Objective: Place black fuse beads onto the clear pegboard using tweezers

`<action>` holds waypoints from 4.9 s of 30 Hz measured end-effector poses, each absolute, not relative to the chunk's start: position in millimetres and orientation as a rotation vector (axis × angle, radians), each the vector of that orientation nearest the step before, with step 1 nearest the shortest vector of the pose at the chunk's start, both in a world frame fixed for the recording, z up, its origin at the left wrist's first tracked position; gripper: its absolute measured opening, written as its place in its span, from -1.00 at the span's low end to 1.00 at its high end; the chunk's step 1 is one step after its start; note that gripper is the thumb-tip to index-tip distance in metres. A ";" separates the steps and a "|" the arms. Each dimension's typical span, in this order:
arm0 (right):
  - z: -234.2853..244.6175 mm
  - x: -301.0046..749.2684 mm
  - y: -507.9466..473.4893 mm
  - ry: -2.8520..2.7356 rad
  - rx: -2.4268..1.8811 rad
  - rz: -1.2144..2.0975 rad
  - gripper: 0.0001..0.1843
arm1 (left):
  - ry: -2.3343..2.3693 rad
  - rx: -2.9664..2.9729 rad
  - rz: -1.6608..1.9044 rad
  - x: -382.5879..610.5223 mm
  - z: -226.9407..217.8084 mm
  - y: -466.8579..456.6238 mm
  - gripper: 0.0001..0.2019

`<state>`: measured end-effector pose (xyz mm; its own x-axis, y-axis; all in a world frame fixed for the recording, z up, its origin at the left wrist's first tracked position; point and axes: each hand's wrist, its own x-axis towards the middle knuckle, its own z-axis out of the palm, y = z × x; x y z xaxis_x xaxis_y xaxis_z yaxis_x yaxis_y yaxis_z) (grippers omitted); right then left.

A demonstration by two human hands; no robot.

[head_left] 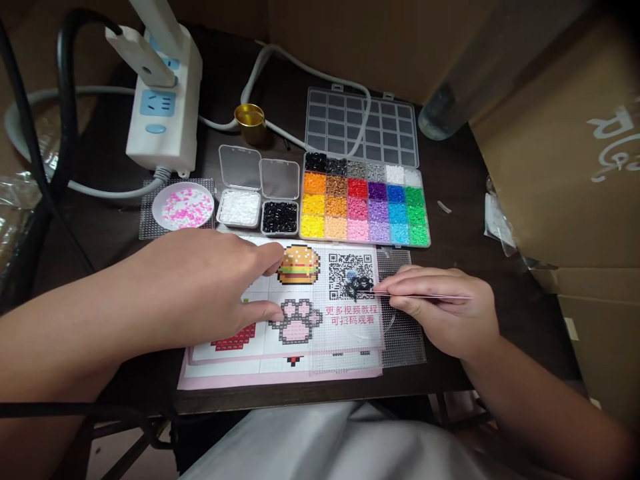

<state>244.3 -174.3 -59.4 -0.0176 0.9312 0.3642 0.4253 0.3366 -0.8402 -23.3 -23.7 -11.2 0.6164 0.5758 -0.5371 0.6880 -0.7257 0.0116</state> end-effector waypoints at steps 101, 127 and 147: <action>-60.2 246.6 -180.9 -1.521 -1.405 0.627 -0.66 | 0.963 2.702 -0.750 -26.2 -10.1 -26.3 -0.47; -61.2 245.7 -181.8 -1.604 -1.327 0.618 -0.65 | 0.992 2.625 -0.807 -23.9 -11.4 -25.0 -0.32; -56.1 240.6 -175.8 -1.592 -1.312 0.612 -0.67 | 1.033 2.662 -0.753 -24.3 -15.0 -23.9 -0.35</action>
<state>240.6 -175.8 -56.1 0.0271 0.9365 0.3497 0.4607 0.2988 -0.8357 -24.3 -23.9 -15.0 0.6286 0.5770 -0.5215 0.6727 -0.7398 -0.0077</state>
